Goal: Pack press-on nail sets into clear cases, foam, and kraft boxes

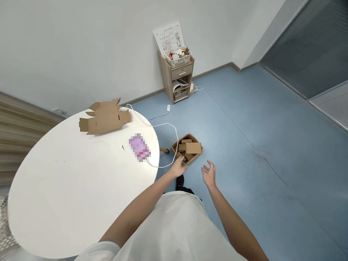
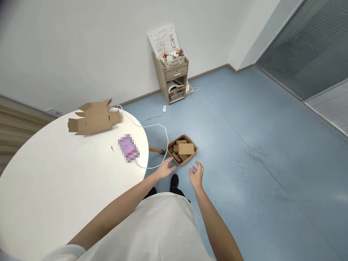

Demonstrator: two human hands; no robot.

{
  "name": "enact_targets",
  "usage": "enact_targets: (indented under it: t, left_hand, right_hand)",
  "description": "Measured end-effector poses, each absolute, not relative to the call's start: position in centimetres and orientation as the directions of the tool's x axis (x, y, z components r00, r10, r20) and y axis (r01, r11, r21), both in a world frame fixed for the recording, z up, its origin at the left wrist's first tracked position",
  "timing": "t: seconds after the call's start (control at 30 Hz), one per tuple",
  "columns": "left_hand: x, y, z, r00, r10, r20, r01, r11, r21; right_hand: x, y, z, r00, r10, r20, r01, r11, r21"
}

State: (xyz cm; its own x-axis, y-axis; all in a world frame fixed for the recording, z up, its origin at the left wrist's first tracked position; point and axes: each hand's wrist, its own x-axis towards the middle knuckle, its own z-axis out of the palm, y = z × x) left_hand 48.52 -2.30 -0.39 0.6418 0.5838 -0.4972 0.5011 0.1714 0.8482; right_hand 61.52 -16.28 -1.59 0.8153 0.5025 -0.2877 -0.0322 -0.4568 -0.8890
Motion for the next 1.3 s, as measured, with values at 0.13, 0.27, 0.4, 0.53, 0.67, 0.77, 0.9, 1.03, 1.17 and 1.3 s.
enact_targets:
  t: [0.13,0.27,0.4,0.53,0.67,0.77,0.9,1.03,1.17,1.3]
  left_hand:
    - [46.0,-3.1,0.4,0.647,0.477,-0.595,0.520,0.295,0.801]
    - [42.8,-3.3,1.8,0.640,0.502,-0.582,0.518,0.277,0.809]
    - [38.0,-3.2,3.6,0.647,0.561,-0.516,0.437,0.282,0.854]
    - [31.2,-3.3,5.1,0.526,0.724,-0.447,0.409,0.247,0.879]
    - [22.2,-4.5,5.8,0.316,0.875,-0.366,0.381,0.236,0.894]
    - [14.9,-6.5,6.0,0.149,0.931,-0.334,0.357,0.264,0.896]
    - [6.5,-9.7,6.1,-0.048,0.942,-0.332,0.307,0.330,0.893]
    - [0.5,-12.0,6.1,-0.160,0.917,-0.366,0.260,0.396,0.881]
    - [-3.8,-12.7,6.4,-0.243,0.895,-0.373,0.260,0.430,0.864]
    - [-7.1,-12.9,6.9,-0.278,0.867,-0.413,0.313,0.489,0.814]
  right_hand:
    - [61.1,-16.8,-1.9,0.825,0.485,-0.289,-0.018,-0.489,-0.872]
    - [59.7,-15.8,-1.1,0.790,0.539,-0.291,-0.019,-0.453,-0.891]
    - [56.0,-13.3,0.5,0.668,0.698,-0.260,0.003,-0.351,-0.936]
    - [49.9,-10.5,1.9,0.468,0.857,-0.217,0.061,-0.276,-0.959]
    - [41.7,-8.5,3.2,0.221,0.951,-0.216,0.134,-0.249,-0.959]
    - [34.7,-7.6,4.1,0.055,0.973,-0.224,0.177,-0.230,-0.957]
    - [25.6,-7.0,4.9,-0.143,0.958,-0.250,0.216,-0.216,-0.952]
    - [18.5,-6.5,5.5,-0.301,0.909,-0.287,0.265,-0.210,-0.941]
    - [14.3,-5.5,5.8,-0.453,0.815,-0.362,0.341,-0.217,-0.915]
    - [11.9,-3.2,5.6,-0.616,0.671,-0.413,0.399,-0.186,-0.898]
